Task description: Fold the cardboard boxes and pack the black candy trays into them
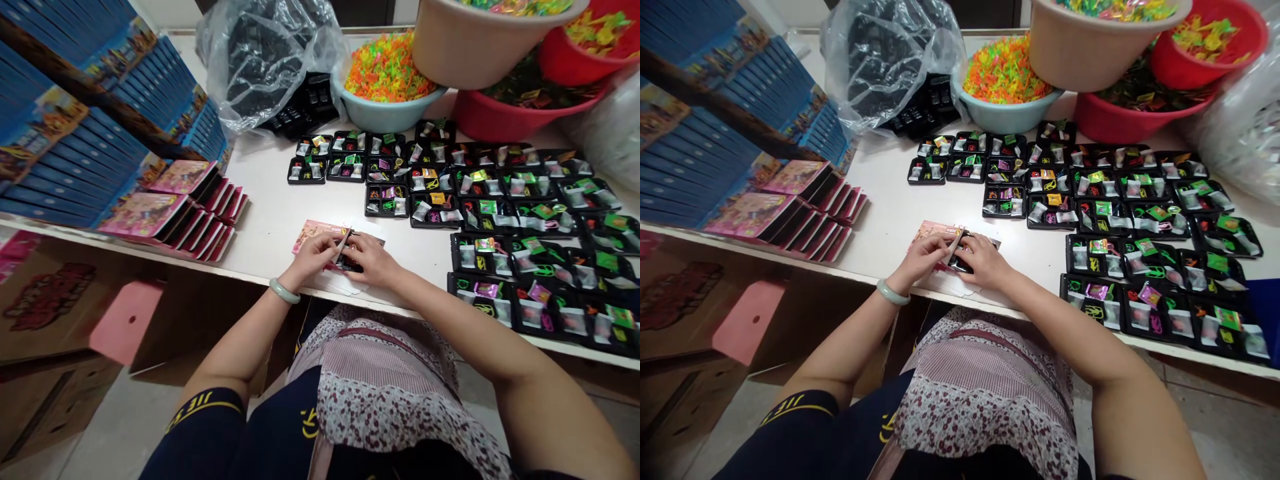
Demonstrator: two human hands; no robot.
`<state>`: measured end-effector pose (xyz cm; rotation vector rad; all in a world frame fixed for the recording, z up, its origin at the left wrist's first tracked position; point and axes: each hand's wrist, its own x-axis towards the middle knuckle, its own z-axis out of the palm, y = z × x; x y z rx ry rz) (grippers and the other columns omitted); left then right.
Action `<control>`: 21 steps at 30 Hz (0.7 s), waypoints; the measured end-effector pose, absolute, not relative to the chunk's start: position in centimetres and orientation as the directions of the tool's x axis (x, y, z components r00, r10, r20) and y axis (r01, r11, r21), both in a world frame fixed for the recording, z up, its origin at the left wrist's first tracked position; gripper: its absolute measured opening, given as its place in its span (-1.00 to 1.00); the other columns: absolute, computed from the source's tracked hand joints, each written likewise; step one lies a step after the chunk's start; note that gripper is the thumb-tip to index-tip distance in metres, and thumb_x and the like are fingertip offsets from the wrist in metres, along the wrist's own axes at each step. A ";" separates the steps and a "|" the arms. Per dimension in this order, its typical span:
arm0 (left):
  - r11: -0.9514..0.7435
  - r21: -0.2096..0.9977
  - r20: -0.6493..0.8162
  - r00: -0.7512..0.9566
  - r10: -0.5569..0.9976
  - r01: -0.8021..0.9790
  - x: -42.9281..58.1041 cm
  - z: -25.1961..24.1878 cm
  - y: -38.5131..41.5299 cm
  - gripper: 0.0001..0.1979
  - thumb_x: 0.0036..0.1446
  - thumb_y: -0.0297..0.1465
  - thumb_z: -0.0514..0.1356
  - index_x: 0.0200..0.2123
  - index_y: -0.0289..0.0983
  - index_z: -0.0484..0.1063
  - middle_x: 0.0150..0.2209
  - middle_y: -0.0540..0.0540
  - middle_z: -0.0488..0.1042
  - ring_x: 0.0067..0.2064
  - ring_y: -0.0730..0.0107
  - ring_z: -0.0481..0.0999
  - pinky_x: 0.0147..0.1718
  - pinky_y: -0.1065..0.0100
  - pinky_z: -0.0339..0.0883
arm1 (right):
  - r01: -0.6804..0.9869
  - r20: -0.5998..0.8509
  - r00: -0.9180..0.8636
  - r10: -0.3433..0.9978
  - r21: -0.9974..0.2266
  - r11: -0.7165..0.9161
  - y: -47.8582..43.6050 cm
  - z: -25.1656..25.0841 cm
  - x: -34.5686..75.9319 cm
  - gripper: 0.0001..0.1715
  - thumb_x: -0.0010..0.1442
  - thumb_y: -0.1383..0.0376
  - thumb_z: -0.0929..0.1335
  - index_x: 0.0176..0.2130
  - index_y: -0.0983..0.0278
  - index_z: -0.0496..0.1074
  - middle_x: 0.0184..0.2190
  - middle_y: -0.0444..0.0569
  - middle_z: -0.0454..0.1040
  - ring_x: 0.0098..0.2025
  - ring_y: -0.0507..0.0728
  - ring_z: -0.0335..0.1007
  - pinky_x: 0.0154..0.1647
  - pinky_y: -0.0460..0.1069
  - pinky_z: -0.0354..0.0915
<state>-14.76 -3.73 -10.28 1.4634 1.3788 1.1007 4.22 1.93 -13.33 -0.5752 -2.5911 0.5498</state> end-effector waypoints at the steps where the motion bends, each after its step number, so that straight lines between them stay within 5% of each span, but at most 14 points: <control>1: -0.054 0.959 0.056 0.001 0.998 0.280 -14.7 -10.5 -3.7 -0.83 0.05 -0.36 0.18 -0.53 -0.30 0.36 -0.03 -0.24 0.52 -0.02 0.16 0.51 0.00 0.11 0.34 | 0.315 0.312 -0.817 0.484 -0.461 0.829 1.9 -13.4 4.0 -0.51 0.15 0.15 0.38 0.06 0.23 0.42 0.09 0.17 0.30 0.14 0.34 0.17 0.15 0.30 0.18; 9: -0.131 0.912 0.120 0.054 0.991 0.388 -14.2 -11.4 -3.7 -0.83 0.10 -0.39 0.14 -0.52 -0.30 0.32 -0.07 -0.24 0.51 -0.07 0.22 0.50 -0.07 0.18 0.35 | 0.436 0.133 -0.843 0.522 -0.401 0.806 1.7 -12.6 4.2 -0.43 0.13 0.08 0.42 0.11 0.17 0.41 0.21 0.16 0.22 0.29 0.42 0.00 0.26 0.39 -0.03; 12: -0.178 0.874 0.159 0.080 0.984 0.452 -13.9 -11.8 -3.9 -0.85 0.11 -0.43 0.13 -0.50 -0.29 0.30 -0.09 -0.21 0.50 -0.07 0.26 0.48 -0.08 0.21 0.33 | 0.452 0.194 -0.810 0.554 -0.397 0.799 0.9 -12.3 6.5 -0.54 0.20 0.11 0.38 0.08 0.12 0.43 0.22 0.08 0.24 0.32 0.40 -0.04 0.24 0.39 -0.02; 16: -0.208 0.844 0.189 0.087 0.978 0.494 -13.6 -11.9 -4.1 -0.83 0.15 -0.44 0.11 -0.49 -0.28 0.27 -0.09 -0.19 0.48 -0.10 0.30 0.47 -0.10 0.22 0.34 | 0.521 0.265 -0.740 0.619 -0.357 0.775 -0.6 -12.4 9.2 -0.70 0.30 0.22 0.29 -0.02 0.16 0.50 0.01 0.09 0.43 0.05 0.30 0.28 0.04 0.24 0.21; 21: -0.219 0.845 0.178 0.129 0.975 0.487 -13.3 -11.5 -3.9 -0.82 0.14 -0.47 0.11 -0.52 -0.29 0.26 -0.12 -0.18 0.50 -0.08 0.29 0.48 -0.09 0.21 0.33 | 0.524 0.220 -0.754 0.620 -0.369 0.768 -1.5 -13.4 8.6 -0.65 0.34 0.29 0.20 -0.03 0.23 0.50 -0.20 0.10 0.48 -0.23 0.19 0.34 -0.21 0.07 0.29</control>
